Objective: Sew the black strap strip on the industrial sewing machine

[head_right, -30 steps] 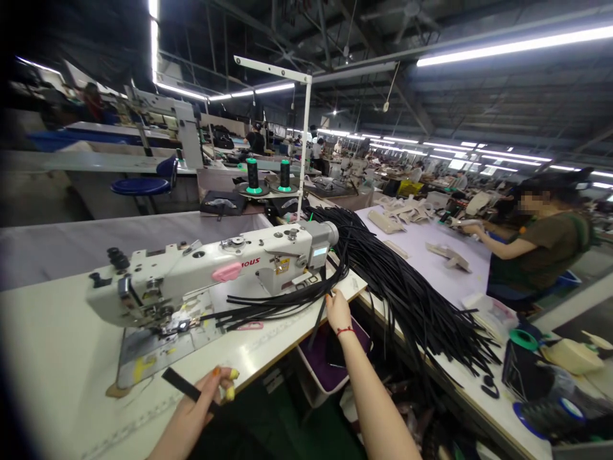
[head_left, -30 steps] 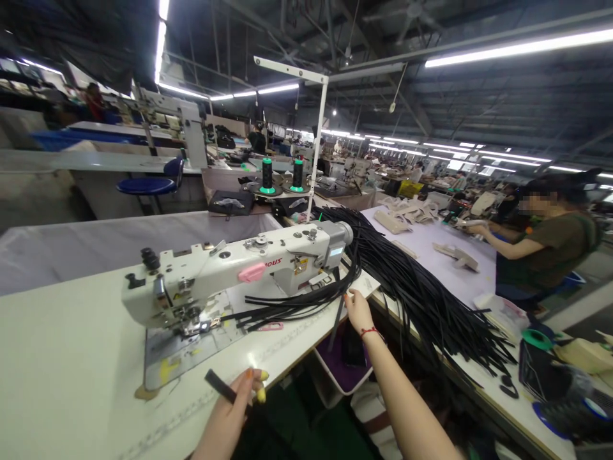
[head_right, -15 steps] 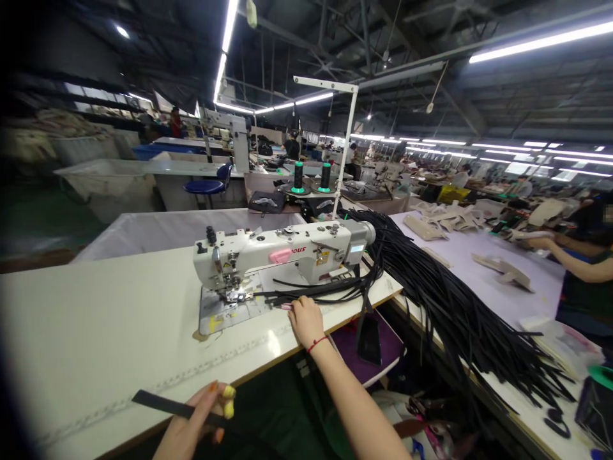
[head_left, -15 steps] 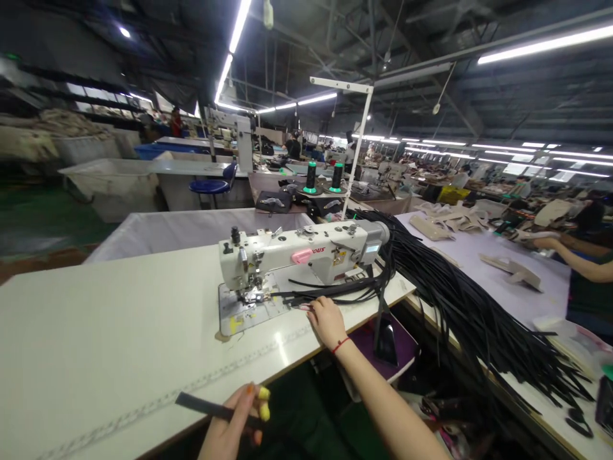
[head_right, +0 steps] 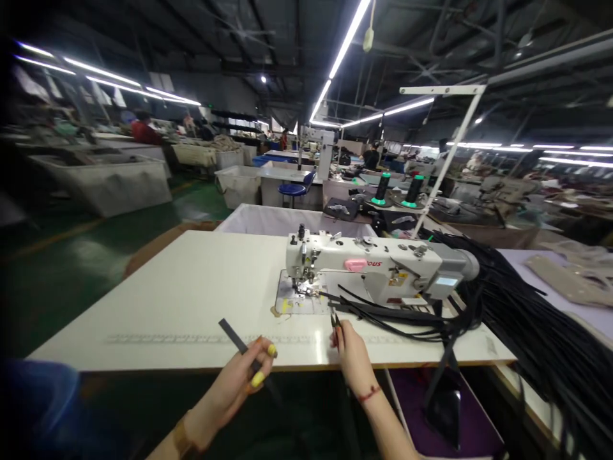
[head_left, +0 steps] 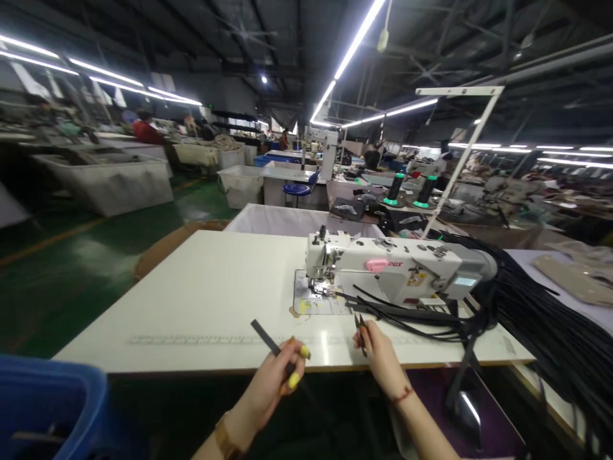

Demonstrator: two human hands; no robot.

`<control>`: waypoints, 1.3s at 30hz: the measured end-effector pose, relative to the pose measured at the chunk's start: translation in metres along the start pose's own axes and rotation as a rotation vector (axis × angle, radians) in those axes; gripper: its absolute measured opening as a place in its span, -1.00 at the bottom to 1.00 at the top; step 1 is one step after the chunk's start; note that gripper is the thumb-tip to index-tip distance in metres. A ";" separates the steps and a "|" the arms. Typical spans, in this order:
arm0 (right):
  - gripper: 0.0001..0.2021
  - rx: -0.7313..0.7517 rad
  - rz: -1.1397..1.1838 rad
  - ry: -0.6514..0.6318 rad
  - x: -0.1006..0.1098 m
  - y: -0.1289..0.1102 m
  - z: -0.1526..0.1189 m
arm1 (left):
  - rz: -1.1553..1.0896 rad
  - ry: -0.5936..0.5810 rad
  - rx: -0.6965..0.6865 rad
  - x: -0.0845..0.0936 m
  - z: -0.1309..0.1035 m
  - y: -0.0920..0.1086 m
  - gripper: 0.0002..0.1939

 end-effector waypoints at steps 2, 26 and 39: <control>-0.67 -0.023 0.315 -0.155 -0.011 -0.013 -0.029 | -0.085 -0.034 -0.012 -0.003 0.002 0.004 -0.64; -0.57 0.070 0.326 -0.190 -0.112 -0.077 -0.002 | 0.570 -0.104 -0.192 0.077 0.136 0.021 -0.72; -0.62 -0.202 0.458 -0.178 -0.113 -0.022 0.103 | 1.638 -0.428 -0.717 0.067 0.231 -0.024 -0.67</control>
Point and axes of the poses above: each hand's wrist, its own z-axis towards the middle knuckle, its own x-axis out of the back of the hand, y = z × x, the point moved 3 cm from there along z, towards the middle knuckle, and after that the axes turned 11 degrees about -x, right-handed, at the moved point
